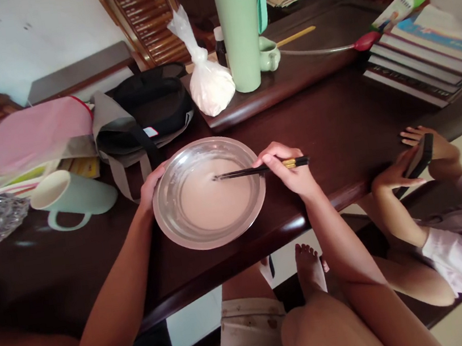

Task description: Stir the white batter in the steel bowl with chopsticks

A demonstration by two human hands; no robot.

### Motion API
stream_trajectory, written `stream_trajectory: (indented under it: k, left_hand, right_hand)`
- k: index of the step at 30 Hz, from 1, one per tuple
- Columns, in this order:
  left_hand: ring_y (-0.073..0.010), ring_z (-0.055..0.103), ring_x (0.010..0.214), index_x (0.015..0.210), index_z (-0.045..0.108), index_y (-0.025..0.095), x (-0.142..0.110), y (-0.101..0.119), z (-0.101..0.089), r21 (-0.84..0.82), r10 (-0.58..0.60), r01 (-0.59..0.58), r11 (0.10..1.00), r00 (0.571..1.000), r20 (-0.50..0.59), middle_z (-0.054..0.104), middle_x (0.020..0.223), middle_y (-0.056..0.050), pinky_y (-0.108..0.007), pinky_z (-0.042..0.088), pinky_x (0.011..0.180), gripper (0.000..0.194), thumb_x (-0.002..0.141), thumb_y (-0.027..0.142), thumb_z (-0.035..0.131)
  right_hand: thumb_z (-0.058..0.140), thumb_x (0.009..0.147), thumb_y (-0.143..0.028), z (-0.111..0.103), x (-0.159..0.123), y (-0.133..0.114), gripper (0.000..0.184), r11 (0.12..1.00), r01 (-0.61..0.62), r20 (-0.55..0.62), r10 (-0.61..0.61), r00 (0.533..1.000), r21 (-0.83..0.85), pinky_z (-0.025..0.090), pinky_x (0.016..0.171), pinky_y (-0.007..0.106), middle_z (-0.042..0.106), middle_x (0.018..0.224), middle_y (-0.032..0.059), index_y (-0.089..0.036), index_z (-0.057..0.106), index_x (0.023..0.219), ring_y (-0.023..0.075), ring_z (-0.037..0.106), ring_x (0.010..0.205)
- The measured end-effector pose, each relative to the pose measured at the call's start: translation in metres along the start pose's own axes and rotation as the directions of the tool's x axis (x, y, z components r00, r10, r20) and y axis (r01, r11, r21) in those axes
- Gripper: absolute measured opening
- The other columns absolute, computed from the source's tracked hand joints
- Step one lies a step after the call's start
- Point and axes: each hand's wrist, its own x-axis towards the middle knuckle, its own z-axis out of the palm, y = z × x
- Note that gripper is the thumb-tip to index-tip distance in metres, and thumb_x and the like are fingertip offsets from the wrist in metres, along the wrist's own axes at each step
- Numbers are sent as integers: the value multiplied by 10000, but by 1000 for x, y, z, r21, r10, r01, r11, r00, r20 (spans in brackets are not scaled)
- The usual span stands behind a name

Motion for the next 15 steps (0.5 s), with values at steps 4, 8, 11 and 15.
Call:
stream_trajectory:
  k: [4, 8, 11, 15]
  left_hand:
    - [-243, 646, 1061, 998, 731, 210, 1, -1, 0, 0, -15, 15, 1000, 1000, -5, 747, 1014, -29, -355, 473, 969, 327, 769, 392, 586]
    - [-242, 642, 1071, 1010, 728, 211, 0, 0, 0, 15, -5, 5, 1000, 1000, 3, 743, 1023, -31, -358, 473, 970, 331, 784, 396, 572]
    - [-238, 642, 1075, 998, 731, 213, 0, 0, 0, 2, 4, -4, 1000, 1000, 5, 744, 1024, -30, -351, 471, 976, 317, 780, 385, 577]
    - [-244, 635, 1084, 1001, 732, 215, 0, 0, -1, 18, 3, -3, 1000, 1000, -4, 745, 1030, -32, -360, 470, 981, 324, 781, 396, 577]
  right_hand:
    - [563, 932, -381, 0, -1, 1, 238, 990, -28, -29, 33, 999, 140, 517, 635, 332, 707, 671, 6, -250, 714, 802, 171, 645, 626]
    - [582, 920, -385, 0, -1, 1, 239, 1000, -24, 25, 24, 999, -15, 529, 722, 349, 733, 778, 28, -246, 737, 803, 185, 667, 743]
    - [563, 928, -401, 0, -1, 1, 264, 997, -18, -81, 24, 996, 76, 525, 656, 339, 704, 681, 11, -249, 716, 774, 175, 651, 647]
    - [572, 928, -366, 0, -1, 0, 224, 999, -13, 74, 10, 997, 41, 524, 684, 341, 729, 743, 20, -252, 737, 828, 178, 664, 703]
